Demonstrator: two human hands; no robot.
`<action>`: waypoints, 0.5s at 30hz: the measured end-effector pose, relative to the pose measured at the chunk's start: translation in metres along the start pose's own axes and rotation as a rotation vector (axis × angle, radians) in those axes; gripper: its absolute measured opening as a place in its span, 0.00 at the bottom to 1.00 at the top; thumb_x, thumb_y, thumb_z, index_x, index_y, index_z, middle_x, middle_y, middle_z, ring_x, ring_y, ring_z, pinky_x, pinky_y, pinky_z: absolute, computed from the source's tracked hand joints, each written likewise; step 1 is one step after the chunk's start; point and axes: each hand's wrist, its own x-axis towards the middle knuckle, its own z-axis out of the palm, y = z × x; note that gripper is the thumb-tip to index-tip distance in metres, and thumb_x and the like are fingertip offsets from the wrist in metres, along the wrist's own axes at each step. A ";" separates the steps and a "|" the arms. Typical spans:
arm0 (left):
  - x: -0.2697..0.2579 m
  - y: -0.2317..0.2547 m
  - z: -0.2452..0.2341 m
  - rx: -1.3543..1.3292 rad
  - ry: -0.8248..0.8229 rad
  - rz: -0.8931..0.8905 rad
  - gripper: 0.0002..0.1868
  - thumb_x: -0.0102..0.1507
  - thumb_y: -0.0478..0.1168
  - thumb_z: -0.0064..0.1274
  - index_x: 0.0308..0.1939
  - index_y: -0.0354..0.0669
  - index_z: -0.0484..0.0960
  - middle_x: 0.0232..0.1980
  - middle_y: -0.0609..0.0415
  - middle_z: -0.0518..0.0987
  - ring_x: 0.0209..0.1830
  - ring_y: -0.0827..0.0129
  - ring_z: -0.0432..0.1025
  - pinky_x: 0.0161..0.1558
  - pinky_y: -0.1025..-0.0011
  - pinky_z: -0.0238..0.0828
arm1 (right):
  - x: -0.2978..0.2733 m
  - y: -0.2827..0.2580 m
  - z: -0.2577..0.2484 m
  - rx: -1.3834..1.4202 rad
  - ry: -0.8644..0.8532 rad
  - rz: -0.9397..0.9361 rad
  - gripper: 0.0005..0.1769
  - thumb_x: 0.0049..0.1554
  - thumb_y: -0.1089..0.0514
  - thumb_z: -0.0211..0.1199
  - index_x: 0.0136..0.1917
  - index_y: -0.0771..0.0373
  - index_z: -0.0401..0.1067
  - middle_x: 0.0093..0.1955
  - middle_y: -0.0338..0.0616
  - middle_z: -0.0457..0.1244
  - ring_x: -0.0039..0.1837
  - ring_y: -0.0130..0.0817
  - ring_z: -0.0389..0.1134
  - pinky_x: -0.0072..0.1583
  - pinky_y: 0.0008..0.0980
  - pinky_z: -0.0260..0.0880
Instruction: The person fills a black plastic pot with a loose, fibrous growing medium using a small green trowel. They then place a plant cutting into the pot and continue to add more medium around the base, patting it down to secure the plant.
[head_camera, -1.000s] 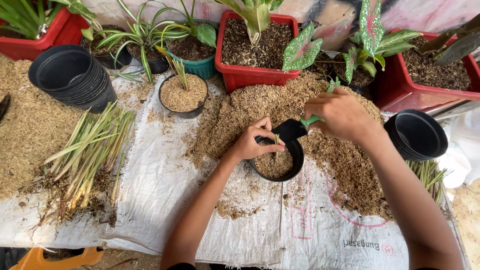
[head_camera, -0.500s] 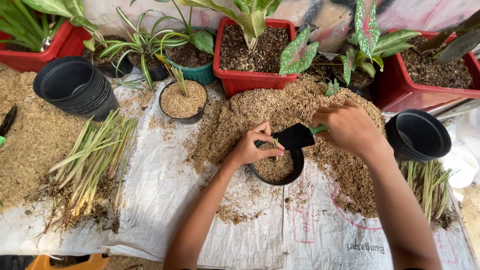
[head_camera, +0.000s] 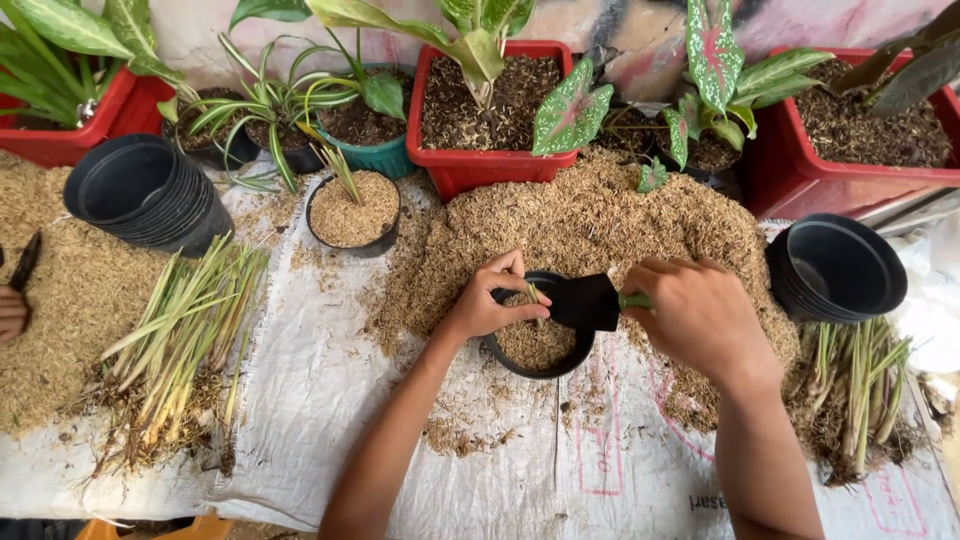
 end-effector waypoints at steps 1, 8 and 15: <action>0.000 0.000 0.000 0.007 0.005 -0.001 0.06 0.60 0.44 0.67 0.36 0.48 0.89 0.32 0.62 0.56 0.30 0.75 0.56 0.41 0.70 0.58 | 0.003 0.004 0.000 0.001 0.003 -0.008 0.08 0.58 0.49 0.63 0.50 0.47 0.78 0.45 0.31 0.72 0.51 0.28 0.75 0.57 0.31 0.73; -0.007 -0.015 0.001 0.009 0.014 -0.011 0.06 0.58 0.43 0.70 0.34 0.49 0.90 0.31 0.63 0.55 0.31 0.75 0.57 0.42 0.71 0.59 | 0.032 0.013 0.030 0.153 0.220 -0.209 0.08 0.56 0.54 0.67 0.50 0.52 0.80 0.48 0.40 0.73 0.53 0.34 0.74 0.56 0.35 0.71; -0.003 -0.014 0.000 0.008 0.006 -0.017 0.06 0.59 0.45 0.69 0.35 0.51 0.90 0.32 0.63 0.56 0.31 0.75 0.56 0.43 0.70 0.58 | 0.030 0.040 0.039 0.302 0.187 -0.178 0.08 0.54 0.55 0.68 0.49 0.53 0.81 0.46 0.40 0.73 0.50 0.34 0.75 0.55 0.33 0.71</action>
